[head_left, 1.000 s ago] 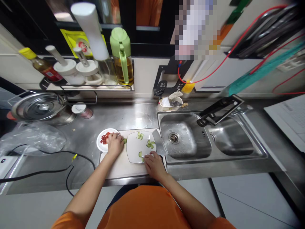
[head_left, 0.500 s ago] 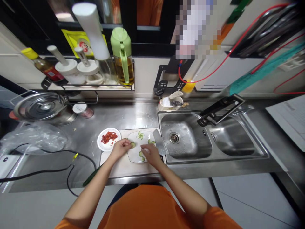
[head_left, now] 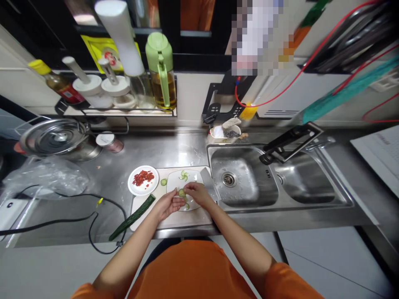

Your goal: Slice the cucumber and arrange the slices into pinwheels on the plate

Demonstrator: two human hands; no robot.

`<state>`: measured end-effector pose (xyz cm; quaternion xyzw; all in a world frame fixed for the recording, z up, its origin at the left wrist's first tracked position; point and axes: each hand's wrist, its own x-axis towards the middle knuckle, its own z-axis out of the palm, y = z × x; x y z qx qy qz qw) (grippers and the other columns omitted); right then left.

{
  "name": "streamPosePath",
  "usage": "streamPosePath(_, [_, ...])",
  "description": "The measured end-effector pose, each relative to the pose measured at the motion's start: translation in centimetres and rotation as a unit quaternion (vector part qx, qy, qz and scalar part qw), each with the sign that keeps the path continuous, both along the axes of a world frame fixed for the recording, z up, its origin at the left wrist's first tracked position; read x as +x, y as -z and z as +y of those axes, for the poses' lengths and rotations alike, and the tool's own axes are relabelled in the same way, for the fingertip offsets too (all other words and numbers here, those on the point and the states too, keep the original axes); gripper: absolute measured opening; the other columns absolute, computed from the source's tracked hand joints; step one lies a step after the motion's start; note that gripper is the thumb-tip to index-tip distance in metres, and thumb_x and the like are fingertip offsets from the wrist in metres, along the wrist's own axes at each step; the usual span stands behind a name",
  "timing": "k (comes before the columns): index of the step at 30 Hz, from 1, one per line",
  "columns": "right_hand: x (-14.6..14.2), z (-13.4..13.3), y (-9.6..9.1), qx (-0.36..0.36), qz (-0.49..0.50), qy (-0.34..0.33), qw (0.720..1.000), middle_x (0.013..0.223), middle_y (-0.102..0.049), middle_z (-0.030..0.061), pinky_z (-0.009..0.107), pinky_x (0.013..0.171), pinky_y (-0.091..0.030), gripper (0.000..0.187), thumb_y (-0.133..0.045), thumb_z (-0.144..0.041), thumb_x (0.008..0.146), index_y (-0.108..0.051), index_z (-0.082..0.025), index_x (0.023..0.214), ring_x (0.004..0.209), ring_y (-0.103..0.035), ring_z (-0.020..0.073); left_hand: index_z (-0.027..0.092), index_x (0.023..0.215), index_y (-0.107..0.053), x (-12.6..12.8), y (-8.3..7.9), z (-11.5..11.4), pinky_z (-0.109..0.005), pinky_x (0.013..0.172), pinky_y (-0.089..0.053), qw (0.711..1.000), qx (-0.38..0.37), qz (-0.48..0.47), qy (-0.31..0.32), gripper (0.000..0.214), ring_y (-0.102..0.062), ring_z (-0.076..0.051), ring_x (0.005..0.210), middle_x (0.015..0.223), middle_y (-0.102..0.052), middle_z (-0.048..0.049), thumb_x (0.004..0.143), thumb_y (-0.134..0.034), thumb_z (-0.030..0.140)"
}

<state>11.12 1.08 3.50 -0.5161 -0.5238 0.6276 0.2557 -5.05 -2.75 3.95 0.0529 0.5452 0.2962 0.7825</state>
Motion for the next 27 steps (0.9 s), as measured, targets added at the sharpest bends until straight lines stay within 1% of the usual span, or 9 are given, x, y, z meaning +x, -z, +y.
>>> streamPosePath(2, [0.2, 0.2, -0.1, 0.003, -0.001, -0.017, 1.000, 0.075, -0.064, 0.0000, 0.025, 0.071, -0.043, 0.018, -0.060, -0.034, 0.072, -0.063, -0.017, 0.075, 0.073, -0.057, 0.0134, 0.010, 0.091, -0.057, 0.1, 0.1, 0.0, -0.017, 0.050, -0.048, 0.999, -0.020, -0.041, -0.005, 0.027, -0.064, -0.012, 0.063, 0.073, -0.066, -0.0096, 0.087, -0.053, 0.036])
streamPosePath(5, [0.5, 0.5, -0.1, 0.012, -0.012, -0.035, 0.999, 0.074, -0.064, -0.0001, 0.024, 0.070, -0.042, 0.017, -0.059, -0.032, 0.072, -0.065, -0.016, 0.075, 0.072, -0.056, 0.0130, 0.009, 0.089, -0.059, 0.1, 0.3, 0.1, -0.014, 0.056, -0.050, 0.996, -0.018, -0.079, -0.045, 0.013, -0.063, -0.008, 0.062, 0.073, -0.065, -0.0074, 0.087, -0.053, 0.020])
streamPosePath(9, [0.9, 0.9, 0.0, 0.021, -0.049, -0.061, 0.997, 0.069, -0.063, -0.0010, 0.022, 0.065, -0.041, 0.013, -0.059, -0.028, 0.072, -0.066, -0.016, 0.072, 0.069, -0.054, 0.0119, 0.009, 0.086, -0.061, -0.2, 0.7, 0.3, -0.011, 0.054, -0.048, 0.996, -0.002, -0.065, -0.068, 0.007, -0.060, -0.005, 0.059, 0.069, -0.063, -0.0035, 0.080, -0.059, 0.007])
streamPosePath(14, [1.3, 1.1, 0.1, 0.006, -0.081, -0.119, 0.990, 0.065, -0.063, -0.0006, 0.021, 0.059, -0.040, 0.011, -0.060, -0.023, 0.072, -0.067, -0.015, 0.072, 0.063, -0.054, 0.0109, 0.011, 0.082, -0.062, -0.2, 1.6, -0.4, -0.014, 0.052, -0.045, 0.999, 0.015, 0.017, -0.045, 0.016, -0.058, -0.005, 0.055, 0.065, -0.062, -0.0009, 0.069, -0.071, 0.010])
streamPosePath(18, [1.5, 1.0, 0.1, 0.044, -0.184, -0.186, 0.964, 0.066, -0.065, -0.0001, 0.020, 0.058, -0.038, 0.011, -0.058, -0.020, 0.073, -0.068, -0.015, 0.072, 0.062, -0.055, 0.0111, 0.012, 0.076, -0.061, 0.4, 2.7, -1.4, -0.017, 0.053, -0.044, 0.991, 0.076, 0.106, -0.027, 0.028, -0.056, -0.007, 0.054, 0.060, -0.061, 0.0011, 0.058, -0.080, 0.021])
streamPosePath(20, [1.4, 0.9, 0.0, 0.076, -0.242, -0.230, 0.940, 0.067, -0.066, 0.0002, 0.020, 0.059, -0.037, 0.013, -0.057, -0.019, 0.075, -0.069, -0.015, 0.073, 0.063, -0.056, 0.0110, 0.014, 0.073, -0.060, 0.7, 3.0, -1.8, -0.019, 0.053, -0.044, 0.982, 0.107, 0.154, -0.002, 0.028, -0.056, -0.008, 0.053, 0.056, -0.059, 0.0024, 0.056, -0.080, 0.025])
streamPosePath(22, [1.3, 0.9, 0.0, 0.097, -0.283, -0.260, 0.918, 0.068, -0.067, 0.0007, 0.020, 0.058, -0.036, 0.013, -0.057, -0.019, 0.075, -0.070, -0.016, 0.074, 0.063, -0.056, 0.0112, 0.015, 0.071, -0.060, 1.0, 2.9, -2.1, -0.020, 0.052, -0.043, 0.967, 0.132, 0.212, 0.043, 0.021, -0.055, -0.009, 0.050, 0.053, -0.059, 0.0034, 0.060, -0.075, 0.024])
streamPosePath(25, [1.2, 0.9, 0.0, 0.109, -0.310, -0.277, 0.903, 0.069, -0.067, 0.0023, 0.021, 0.058, -0.034, 0.012, -0.058, -0.019, 0.073, -0.070, -0.016, 0.072, 0.063, -0.056, 0.0124, 0.018, 0.070, -0.060, 1.3, 2.5, -2.4, -0.020, 0.052, -0.041, 0.927, 0.171, 0.312, 0.116, 0.007, -0.052, -0.008, 0.047, 0.051, -0.059, 0.0046, 0.066, -0.066, 0.019])
streamPosePath(27, [1.1, 0.8, 0.1, 0.117, -0.321, -0.288, 0.895, 0.070, -0.068, 0.0034, 0.022, 0.059, -0.034, 0.012, -0.058, -0.019, 0.073, -0.070, -0.016, 0.072, 0.065, -0.057, 0.0136, 0.019, 0.070, -0.060, 1.5, 2.2, -2.6, -0.020, 0.053, -0.040, 0.900, 0.192, 0.362, 0.148, 0.003, -0.053, -0.008, 0.047, 0.052, -0.060, 0.0048, 0.068, -0.062, 0.017])
